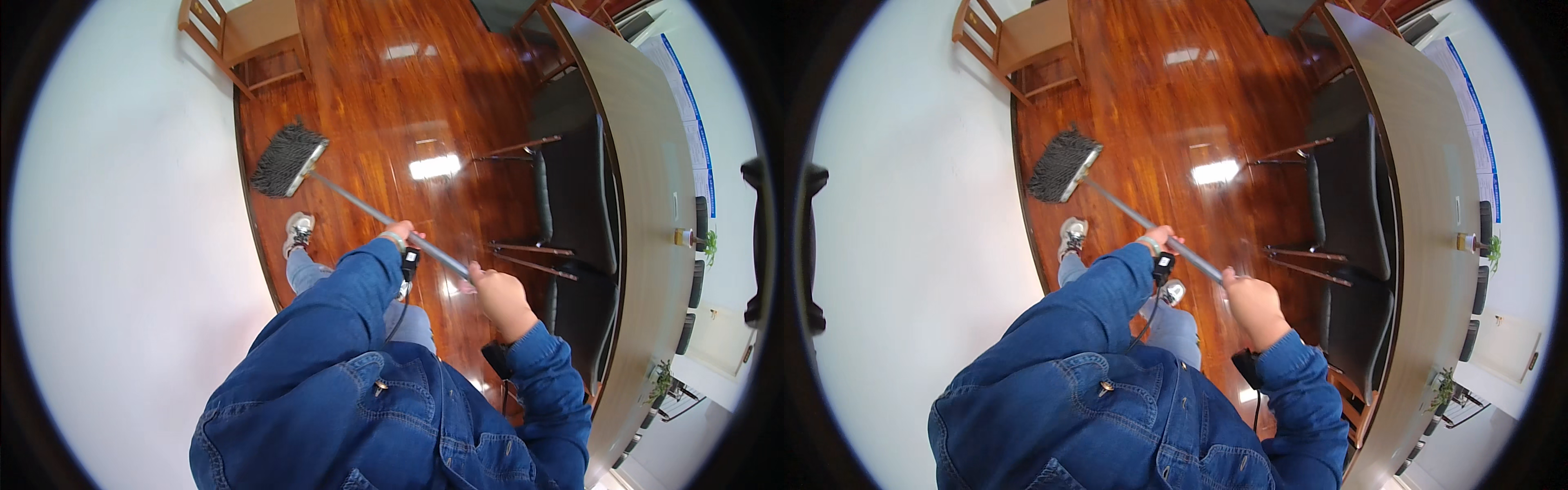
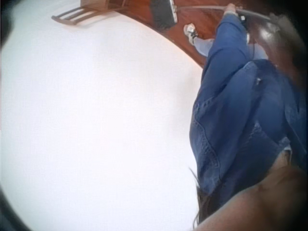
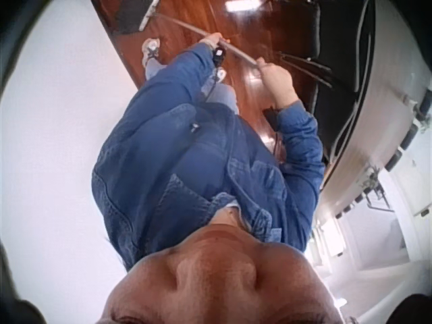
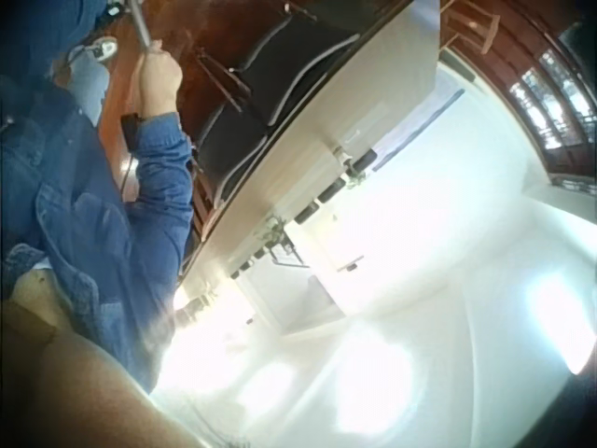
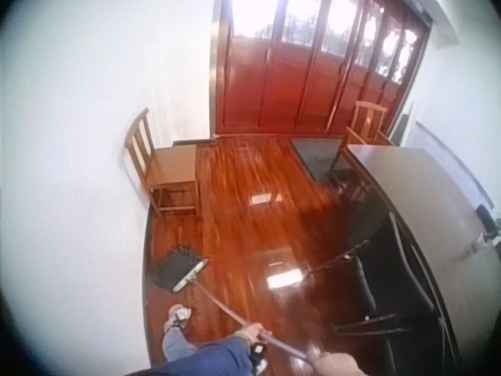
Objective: The person walks up a spiral staircase while holding a mop, then enters a room with a large oval table and chairs. They mop the wooden floor around the table and chairs, moving the mop back and forth across the surface.
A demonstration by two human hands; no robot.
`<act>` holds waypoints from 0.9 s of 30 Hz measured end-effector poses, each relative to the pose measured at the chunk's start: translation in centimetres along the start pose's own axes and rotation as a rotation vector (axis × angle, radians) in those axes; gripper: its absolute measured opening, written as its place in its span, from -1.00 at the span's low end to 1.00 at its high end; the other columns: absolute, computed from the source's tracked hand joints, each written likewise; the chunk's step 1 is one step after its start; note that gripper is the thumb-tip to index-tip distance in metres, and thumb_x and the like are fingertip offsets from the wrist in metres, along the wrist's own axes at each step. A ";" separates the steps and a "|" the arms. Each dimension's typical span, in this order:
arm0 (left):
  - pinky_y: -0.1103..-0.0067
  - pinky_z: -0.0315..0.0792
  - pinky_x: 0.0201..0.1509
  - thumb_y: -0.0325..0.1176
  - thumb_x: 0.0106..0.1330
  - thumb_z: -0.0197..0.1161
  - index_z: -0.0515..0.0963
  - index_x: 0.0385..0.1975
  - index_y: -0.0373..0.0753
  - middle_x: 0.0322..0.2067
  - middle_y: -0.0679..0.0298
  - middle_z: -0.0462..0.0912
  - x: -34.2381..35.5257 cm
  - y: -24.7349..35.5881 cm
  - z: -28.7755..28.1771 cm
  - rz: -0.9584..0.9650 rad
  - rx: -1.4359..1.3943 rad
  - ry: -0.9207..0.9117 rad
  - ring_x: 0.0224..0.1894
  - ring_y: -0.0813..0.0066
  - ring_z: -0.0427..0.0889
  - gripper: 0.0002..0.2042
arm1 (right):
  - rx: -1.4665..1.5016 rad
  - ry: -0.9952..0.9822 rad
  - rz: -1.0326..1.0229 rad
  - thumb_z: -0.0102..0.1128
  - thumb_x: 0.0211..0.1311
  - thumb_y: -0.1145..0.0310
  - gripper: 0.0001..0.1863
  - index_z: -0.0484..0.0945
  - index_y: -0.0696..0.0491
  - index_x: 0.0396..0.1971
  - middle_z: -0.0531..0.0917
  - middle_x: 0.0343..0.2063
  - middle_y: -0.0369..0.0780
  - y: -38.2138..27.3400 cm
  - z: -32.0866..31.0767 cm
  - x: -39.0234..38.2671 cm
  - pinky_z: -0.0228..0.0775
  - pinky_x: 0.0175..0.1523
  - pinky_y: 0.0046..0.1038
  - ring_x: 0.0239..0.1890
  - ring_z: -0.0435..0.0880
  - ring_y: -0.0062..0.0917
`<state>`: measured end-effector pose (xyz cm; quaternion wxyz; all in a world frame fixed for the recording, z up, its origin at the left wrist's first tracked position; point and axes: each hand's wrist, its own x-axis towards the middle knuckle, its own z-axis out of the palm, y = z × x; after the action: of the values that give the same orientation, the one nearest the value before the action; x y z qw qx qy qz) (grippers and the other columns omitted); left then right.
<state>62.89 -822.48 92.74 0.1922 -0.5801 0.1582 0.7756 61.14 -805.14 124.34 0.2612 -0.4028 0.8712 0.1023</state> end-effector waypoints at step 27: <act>0.23 0.53 -0.07 -0.51 0.20 0.08 0.39 -0.45 -0.31 -0.49 0.13 0.52 -8.3 -9.6 -8.6 -0.054 -0.638 -0.442 -0.37 0.22 0.56 -0.96 | -0.458 0.106 -0.181 0.01 0.29 0.15 -0.64 0.50 0.10 -0.08 0.64 -0.57 -0.21 -7.6 -1.2 -7.6 0.51 -0.41 -0.39 -0.52 0.67 -0.36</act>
<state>76.84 -819.02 98.07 0.0521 -0.4335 -0.1515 0.8868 70.53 -805.62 129.73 0.1253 -0.5328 0.7980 0.2522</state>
